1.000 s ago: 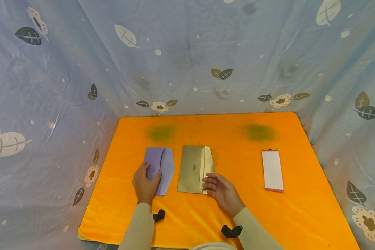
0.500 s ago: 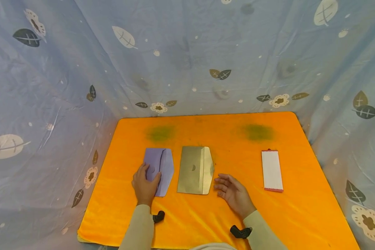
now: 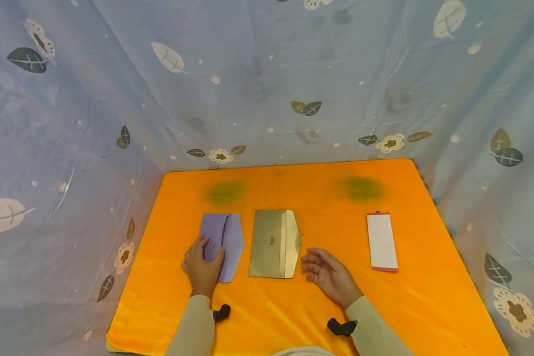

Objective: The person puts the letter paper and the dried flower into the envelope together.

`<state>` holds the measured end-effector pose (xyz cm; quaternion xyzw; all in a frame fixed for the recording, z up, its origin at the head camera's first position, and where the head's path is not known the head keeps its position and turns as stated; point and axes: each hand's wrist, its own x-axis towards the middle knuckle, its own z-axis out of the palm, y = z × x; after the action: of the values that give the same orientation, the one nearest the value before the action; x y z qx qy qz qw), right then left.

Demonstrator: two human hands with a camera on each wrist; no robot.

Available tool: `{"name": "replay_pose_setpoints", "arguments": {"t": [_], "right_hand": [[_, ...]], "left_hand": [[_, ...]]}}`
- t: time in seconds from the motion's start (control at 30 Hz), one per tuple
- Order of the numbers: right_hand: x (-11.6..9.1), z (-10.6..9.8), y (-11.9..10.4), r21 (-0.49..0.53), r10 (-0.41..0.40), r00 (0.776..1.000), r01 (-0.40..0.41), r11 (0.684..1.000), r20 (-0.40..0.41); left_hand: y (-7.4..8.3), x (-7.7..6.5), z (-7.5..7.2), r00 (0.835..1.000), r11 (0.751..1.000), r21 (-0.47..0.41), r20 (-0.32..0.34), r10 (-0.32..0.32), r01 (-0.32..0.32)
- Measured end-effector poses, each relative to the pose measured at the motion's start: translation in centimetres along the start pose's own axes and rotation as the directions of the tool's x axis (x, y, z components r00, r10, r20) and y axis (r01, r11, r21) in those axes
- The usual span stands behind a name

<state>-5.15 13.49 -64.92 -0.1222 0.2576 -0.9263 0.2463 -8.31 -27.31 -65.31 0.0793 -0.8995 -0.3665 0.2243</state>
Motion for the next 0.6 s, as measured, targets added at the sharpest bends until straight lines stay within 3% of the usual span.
{"name": "replay_pose_setpoints", "arguments": {"t": [0.2,0.33,0.47,0.6], "right_hand": [[0.1,0.1,-0.1,-0.039,0.005,1.0,-0.006,0.999,-0.021],[-0.1,0.3,0.0,-0.043,0.012,0.999,-0.013,0.999,-0.042],[-0.1,0.3,0.1,-0.046,0.016,0.999,-0.018,0.999,-0.05],[0.0,0.2,0.2,-0.06,-0.003,0.999,0.001,0.998,-0.044]], "left_hand": [[0.1,0.1,0.3,1.0,1.0,0.009,0.004,0.023,-0.023],[1.0,-0.2,0.8,0.999,0.998,0.021,0.014,0.051,-0.051],[3.2,-0.7,1.8,0.993,0.993,0.026,0.025,0.119,-0.119],[6.3,-1.6,3.6,0.974,0.975,-0.007,0.061,0.22,-0.22]]}}
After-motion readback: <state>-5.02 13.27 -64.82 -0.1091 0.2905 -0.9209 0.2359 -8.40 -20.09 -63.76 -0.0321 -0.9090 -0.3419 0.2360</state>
